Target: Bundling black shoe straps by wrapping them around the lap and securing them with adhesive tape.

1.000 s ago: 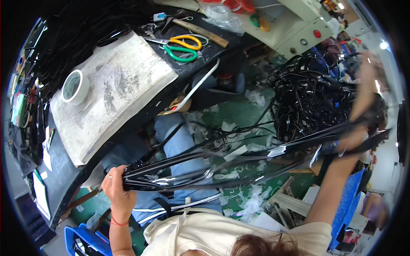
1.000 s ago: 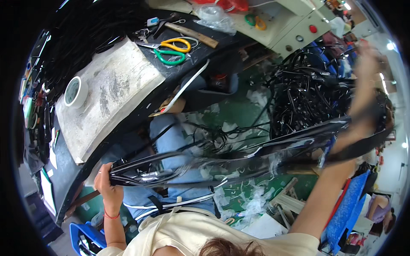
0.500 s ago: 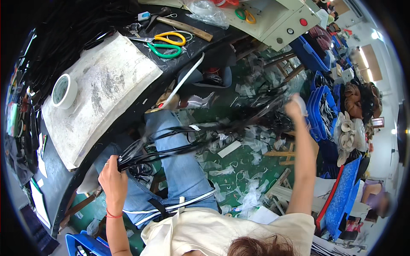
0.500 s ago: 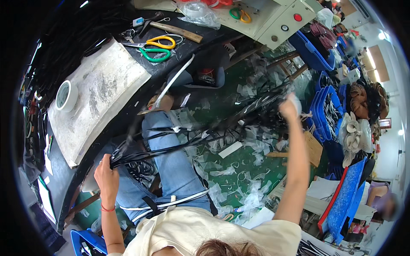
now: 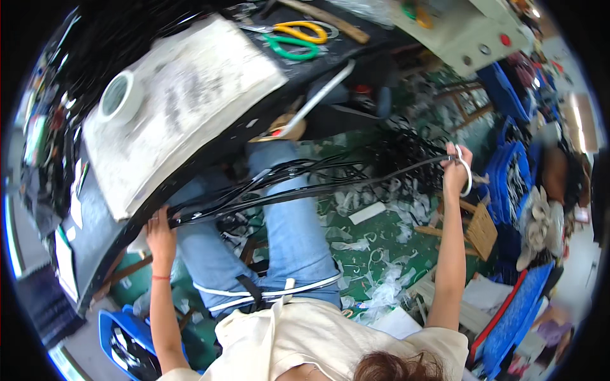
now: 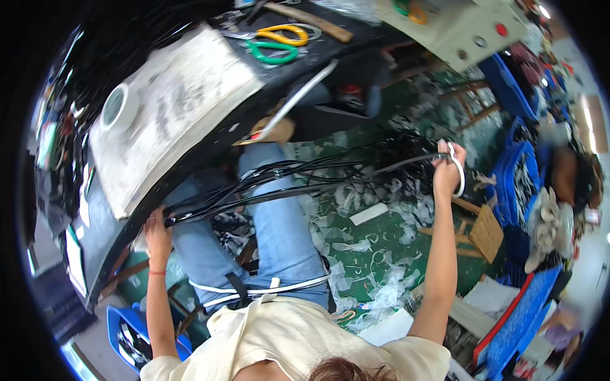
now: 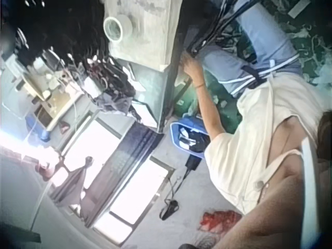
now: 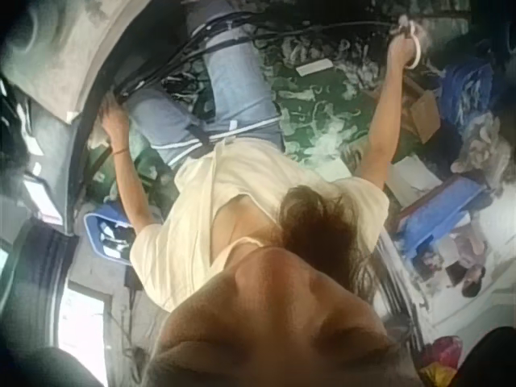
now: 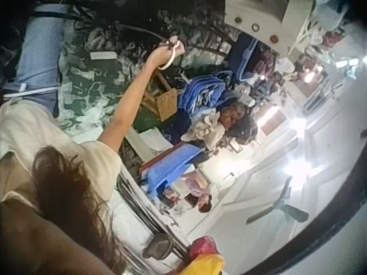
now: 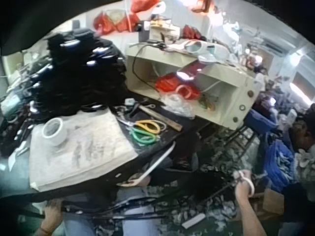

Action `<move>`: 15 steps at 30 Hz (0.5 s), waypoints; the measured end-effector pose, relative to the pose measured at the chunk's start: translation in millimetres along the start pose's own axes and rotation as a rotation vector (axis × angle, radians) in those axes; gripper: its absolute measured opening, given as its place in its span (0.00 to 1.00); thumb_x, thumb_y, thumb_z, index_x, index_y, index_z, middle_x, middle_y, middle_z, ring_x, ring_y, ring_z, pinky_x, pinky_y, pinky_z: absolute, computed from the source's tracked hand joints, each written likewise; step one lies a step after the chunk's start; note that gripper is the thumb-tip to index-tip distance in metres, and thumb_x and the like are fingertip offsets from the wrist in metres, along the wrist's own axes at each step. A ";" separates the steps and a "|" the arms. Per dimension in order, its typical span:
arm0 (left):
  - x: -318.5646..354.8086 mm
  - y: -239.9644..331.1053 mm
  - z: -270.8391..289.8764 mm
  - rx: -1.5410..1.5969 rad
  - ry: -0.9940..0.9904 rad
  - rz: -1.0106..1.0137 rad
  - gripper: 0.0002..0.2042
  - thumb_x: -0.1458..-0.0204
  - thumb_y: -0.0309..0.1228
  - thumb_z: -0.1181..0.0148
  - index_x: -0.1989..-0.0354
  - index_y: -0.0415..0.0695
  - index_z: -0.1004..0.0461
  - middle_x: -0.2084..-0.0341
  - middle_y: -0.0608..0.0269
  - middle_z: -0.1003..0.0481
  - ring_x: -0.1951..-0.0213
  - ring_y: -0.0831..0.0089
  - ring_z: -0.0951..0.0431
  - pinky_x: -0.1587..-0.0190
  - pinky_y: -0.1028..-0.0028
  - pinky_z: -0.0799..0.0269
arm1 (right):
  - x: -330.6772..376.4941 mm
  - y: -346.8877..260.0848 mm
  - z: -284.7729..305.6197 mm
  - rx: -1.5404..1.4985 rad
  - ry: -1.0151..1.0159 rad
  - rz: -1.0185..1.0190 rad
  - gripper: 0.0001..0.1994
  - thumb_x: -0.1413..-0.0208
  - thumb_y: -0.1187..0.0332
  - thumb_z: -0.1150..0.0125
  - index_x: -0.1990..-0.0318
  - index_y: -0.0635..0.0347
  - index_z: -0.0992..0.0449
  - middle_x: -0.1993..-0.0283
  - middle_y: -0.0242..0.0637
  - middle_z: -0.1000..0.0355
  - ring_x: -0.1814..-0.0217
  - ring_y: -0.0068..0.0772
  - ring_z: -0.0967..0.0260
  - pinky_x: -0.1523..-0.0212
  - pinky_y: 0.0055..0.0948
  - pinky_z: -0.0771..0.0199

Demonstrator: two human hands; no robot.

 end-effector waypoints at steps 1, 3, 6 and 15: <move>7.6 -10.4 -13.9 0.015 0.029 0.046 0.24 0.55 0.29 0.40 0.47 0.42 0.35 0.53 0.49 0.31 0.50 0.50 0.32 0.48 0.59 0.37 | 9.6 3.5 -5.9 -0.032 -0.073 0.008 0.14 0.45 0.61 0.40 0.57 0.59 0.33 0.68 0.32 0.31 0.77 0.18 0.39 0.77 0.19 0.40; 23.6 -26.3 -13.7 0.086 -0.005 0.160 0.29 0.55 0.34 0.38 0.42 0.43 0.39 0.47 0.48 0.35 0.47 0.48 0.35 0.46 0.58 0.38 | 46.0 -26.5 -25.7 0.208 -0.083 0.225 0.12 0.46 0.65 0.39 0.59 0.59 0.33 0.68 0.31 0.33 0.73 0.17 0.41 0.72 0.18 0.39; 18.9 35.9 56.6 0.198 -0.172 0.048 0.35 0.62 0.32 0.32 0.42 0.42 0.38 0.45 0.48 0.38 0.44 0.50 0.37 0.43 0.59 0.40 | 106.2 -75.1 -54.5 0.057 -0.236 0.190 0.12 0.48 0.70 0.37 0.60 0.61 0.32 0.70 0.29 0.33 0.70 0.19 0.38 0.66 0.19 0.35; -29.2 203.8 36.8 0.784 -0.013 -0.355 0.17 0.60 0.23 0.42 0.58 0.49 0.29 0.74 0.58 0.26 0.70 0.60 0.24 0.66 0.62 0.28 | 141.4 -213.2 -21.8 -0.190 -0.247 0.529 0.21 0.57 0.82 0.37 0.56 0.62 0.39 0.63 0.37 0.36 0.66 0.24 0.38 0.62 0.21 0.33</move>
Point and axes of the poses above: each hand's wrist, its own x-axis away from the middle knuckle, its own z-axis out of the back of the hand, y = z × x, the point moved 5 cm from there along -x, towards the middle knuckle
